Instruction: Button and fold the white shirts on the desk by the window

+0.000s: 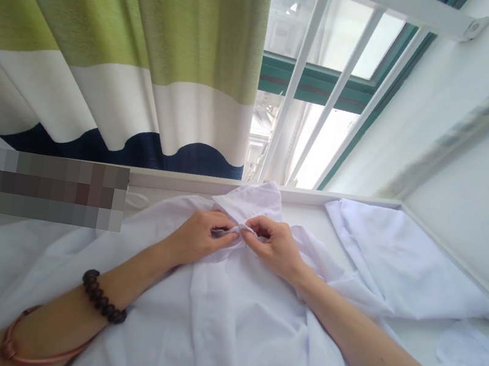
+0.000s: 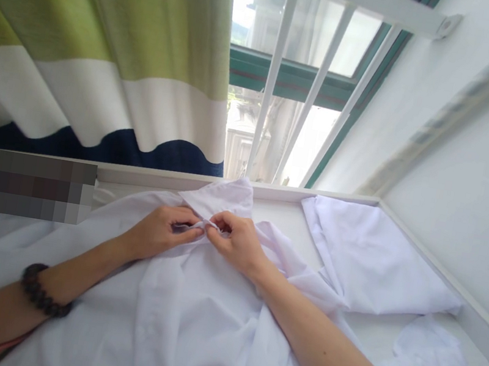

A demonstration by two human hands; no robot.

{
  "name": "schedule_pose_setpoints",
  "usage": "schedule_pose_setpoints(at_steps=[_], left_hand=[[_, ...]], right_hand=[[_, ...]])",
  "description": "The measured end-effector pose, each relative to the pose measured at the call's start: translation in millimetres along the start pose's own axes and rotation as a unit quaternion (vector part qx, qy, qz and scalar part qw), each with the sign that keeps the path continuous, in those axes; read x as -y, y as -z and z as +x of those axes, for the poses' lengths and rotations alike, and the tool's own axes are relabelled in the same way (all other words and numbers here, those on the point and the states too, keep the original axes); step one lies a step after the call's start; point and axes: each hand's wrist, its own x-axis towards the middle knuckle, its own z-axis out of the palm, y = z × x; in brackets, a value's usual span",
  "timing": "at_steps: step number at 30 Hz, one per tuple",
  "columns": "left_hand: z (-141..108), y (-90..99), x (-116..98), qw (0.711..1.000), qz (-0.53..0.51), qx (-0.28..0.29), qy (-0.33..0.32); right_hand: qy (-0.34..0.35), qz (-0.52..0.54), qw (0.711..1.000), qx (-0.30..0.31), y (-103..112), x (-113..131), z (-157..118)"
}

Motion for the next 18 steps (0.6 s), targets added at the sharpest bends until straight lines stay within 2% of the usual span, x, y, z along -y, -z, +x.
schedule_pose_setpoints(at_steps=[4, 8, 13, 18], left_hand=[[-2.8, -6.5, -0.5, 0.985, 0.144, -0.042, -0.085], [-4.2, -8.5, -2.7, 0.967, 0.232, -0.056, -0.092], [-5.3, -8.5, 0.2, 0.967, 0.224, -0.068, -0.098], [-6.4, -6.1, -2.0, 0.978, 0.174, -0.061, -0.092]], right_hand=[[0.023, -0.005, 1.0, 0.0, 0.0, -1.3, 0.4], [0.055, -0.025, 0.998, 0.006, 0.0, -0.6, -1.0], [0.071, -0.033, 0.997, 0.01, 2.0, 3.8, -2.2], [0.039, -0.045, 0.998, 0.01, 1.2, 2.9, -0.1]])
